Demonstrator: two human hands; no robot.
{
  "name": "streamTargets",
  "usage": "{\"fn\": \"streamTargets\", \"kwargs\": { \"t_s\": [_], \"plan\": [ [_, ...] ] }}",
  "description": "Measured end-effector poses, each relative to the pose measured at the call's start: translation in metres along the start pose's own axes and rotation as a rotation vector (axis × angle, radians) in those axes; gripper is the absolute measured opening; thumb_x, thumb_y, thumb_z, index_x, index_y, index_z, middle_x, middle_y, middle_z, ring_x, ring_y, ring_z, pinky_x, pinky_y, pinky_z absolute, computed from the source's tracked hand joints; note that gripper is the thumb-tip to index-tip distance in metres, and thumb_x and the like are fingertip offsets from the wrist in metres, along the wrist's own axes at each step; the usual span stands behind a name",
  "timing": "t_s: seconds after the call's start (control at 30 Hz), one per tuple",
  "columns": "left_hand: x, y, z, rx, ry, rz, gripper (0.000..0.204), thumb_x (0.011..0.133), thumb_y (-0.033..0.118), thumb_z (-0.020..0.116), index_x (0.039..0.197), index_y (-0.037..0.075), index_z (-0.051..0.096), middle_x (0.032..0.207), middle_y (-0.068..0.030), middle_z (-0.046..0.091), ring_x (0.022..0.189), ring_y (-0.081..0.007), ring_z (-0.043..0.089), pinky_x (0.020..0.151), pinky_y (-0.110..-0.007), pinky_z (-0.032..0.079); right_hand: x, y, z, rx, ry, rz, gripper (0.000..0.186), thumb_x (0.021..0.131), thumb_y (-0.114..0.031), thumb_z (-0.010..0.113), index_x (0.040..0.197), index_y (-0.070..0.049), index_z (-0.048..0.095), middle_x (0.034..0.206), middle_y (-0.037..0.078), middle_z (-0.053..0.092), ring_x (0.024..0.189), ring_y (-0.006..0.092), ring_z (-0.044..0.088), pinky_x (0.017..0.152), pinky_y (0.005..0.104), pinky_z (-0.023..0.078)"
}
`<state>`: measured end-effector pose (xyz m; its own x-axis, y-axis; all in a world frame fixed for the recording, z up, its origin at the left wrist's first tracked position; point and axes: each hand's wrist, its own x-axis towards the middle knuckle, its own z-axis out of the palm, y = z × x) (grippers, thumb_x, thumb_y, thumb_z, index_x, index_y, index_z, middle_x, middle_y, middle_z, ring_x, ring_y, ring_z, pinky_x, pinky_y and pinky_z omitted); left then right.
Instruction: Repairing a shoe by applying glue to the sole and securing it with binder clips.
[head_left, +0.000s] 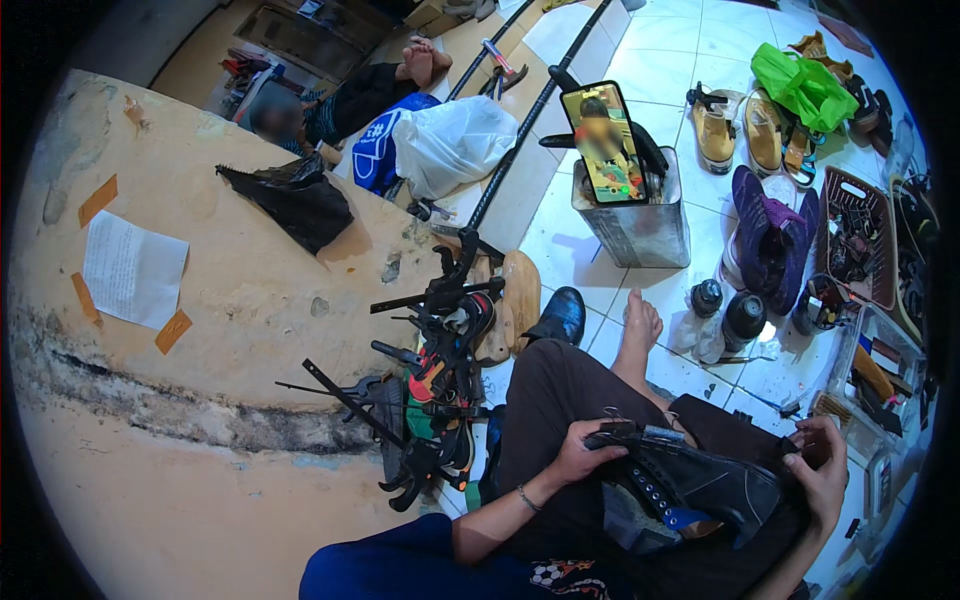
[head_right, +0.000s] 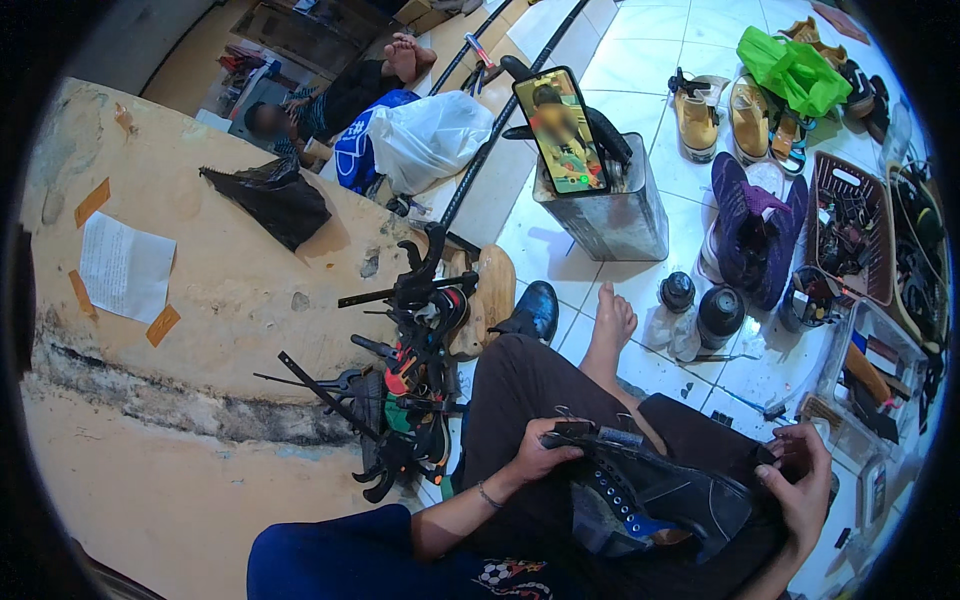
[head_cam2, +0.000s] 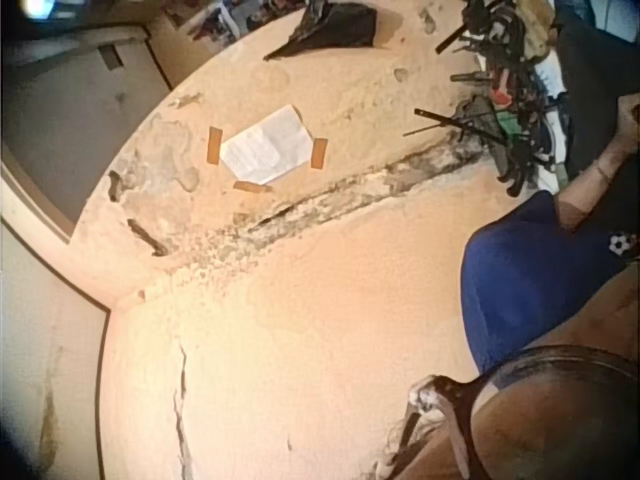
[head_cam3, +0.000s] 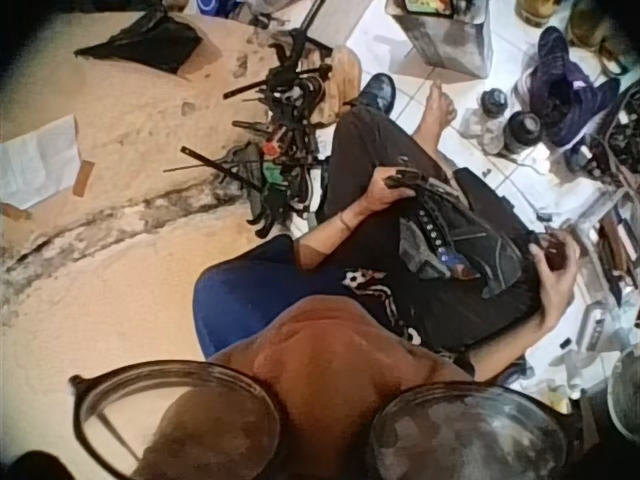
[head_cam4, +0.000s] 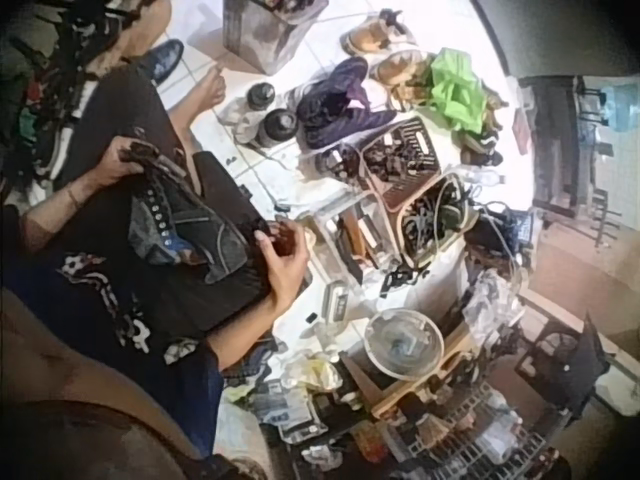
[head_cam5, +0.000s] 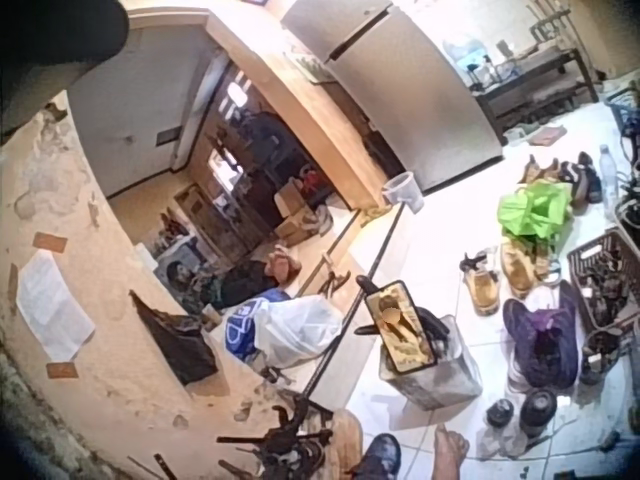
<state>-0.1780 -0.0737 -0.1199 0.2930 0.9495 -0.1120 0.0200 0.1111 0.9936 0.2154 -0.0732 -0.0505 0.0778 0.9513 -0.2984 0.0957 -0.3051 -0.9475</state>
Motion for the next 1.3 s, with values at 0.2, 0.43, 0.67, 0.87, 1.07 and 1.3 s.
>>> {"fn": "streamTargets", "kwargs": {
  "t_s": [0.2, 0.43, 0.67, 0.87, 1.07, 1.3],
  "plan": [
    [0.000, 0.001, 0.000, 0.029, -0.008, -0.001, 0.037, 0.081, 0.007, 0.077, 0.115, -0.005, 0.066, 0.111, -0.0118, 0.071, 0.099, -0.0152, 0.065, 0.091, -0.030, 0.050, -0.001, -0.001, 0.000, 0.010, -0.013, 0.011, 0.047, 0.065, -0.013, 0.081, 0.105, -0.001, 0.058, 0.090, 0.003, 0.059, 0.083, 0.0118, 0.055, 0.078, 0.0255, 0.045],
    [0.000, 0.000, 0.000, 0.049, 0.003, -0.002, 0.037, 0.081, 0.007, 0.077, 0.114, -0.005, 0.067, 0.111, -0.0117, 0.071, 0.098, -0.0151, 0.066, 0.091, -0.030, 0.050, -0.002, -0.003, 0.003, -0.010, 0.003, 0.028, 0.047, 0.066, -0.016, 0.082, 0.105, -0.001, 0.059, 0.088, 0.003, 0.058, 0.083, 0.0118, 0.054, 0.077, 0.0256, 0.045],
    [0.001, 0.003, 0.001, 0.020, 0.003, -0.009, 0.037, 0.080, 0.006, 0.077, 0.114, -0.004, 0.067, 0.111, -0.0118, 0.071, 0.100, -0.0159, 0.066, 0.091, -0.030, 0.050, -0.004, 0.004, -0.001, -0.008, 0.003, 0.022, 0.048, 0.067, -0.018, 0.083, 0.104, -0.001, 0.059, 0.088, 0.002, 0.058, 0.083, 0.0112, 0.054, 0.077, 0.0251, 0.044],
    [0.002, 0.002, -0.004, 0.380, 0.057, 0.083, 0.039, 0.077, 0.004, 0.078, 0.114, -0.003, 0.067, 0.108, -0.0107, 0.072, 0.098, -0.0179, 0.068, 0.091, -0.032, 0.051, 0.006, 0.032, -0.010, 0.149, 0.043, 0.101, 0.073, 0.072, -0.013, 0.085, 0.136, -0.003, 0.050, 0.105, 0.003, 0.059, 0.095, 0.0143, 0.058, 0.089, 0.0316, 0.049],
    [-0.011, -0.029, -0.006, -0.188, 0.243, -0.024, 0.045, 0.073, 0.005, 0.081, 0.114, -0.005, 0.065, 0.109, -0.0115, 0.069, 0.096, -0.0190, 0.066, 0.092, -0.034, 0.051, 0.006, 0.037, -0.015, -0.120, -0.020, -0.356, 0.042, 0.079, -0.013, 0.080, 0.114, 0.000, 0.060, 0.102, 0.005, 0.065, 0.098, 0.0141, 0.062, 0.088, 0.0295, 0.051],
    [-0.016, -0.007, -0.007, 0.098, 0.019, 0.260, 0.039, 0.072, -0.003, 0.080, 0.109, -0.005, 0.068, 0.111, -0.0183, 0.069, 0.105, -0.0267, 0.066, 0.099, -0.039, 0.048, -0.074, -0.007, 0.045, -0.085, 0.260, -0.584, 0.047, 0.080, -0.014, 0.079, 0.122, -0.002, 0.061, 0.116, 0.010, 0.067, 0.103, 0.0204, 0.066, 0.087, 0.0321, 0.055]
  ]
}}
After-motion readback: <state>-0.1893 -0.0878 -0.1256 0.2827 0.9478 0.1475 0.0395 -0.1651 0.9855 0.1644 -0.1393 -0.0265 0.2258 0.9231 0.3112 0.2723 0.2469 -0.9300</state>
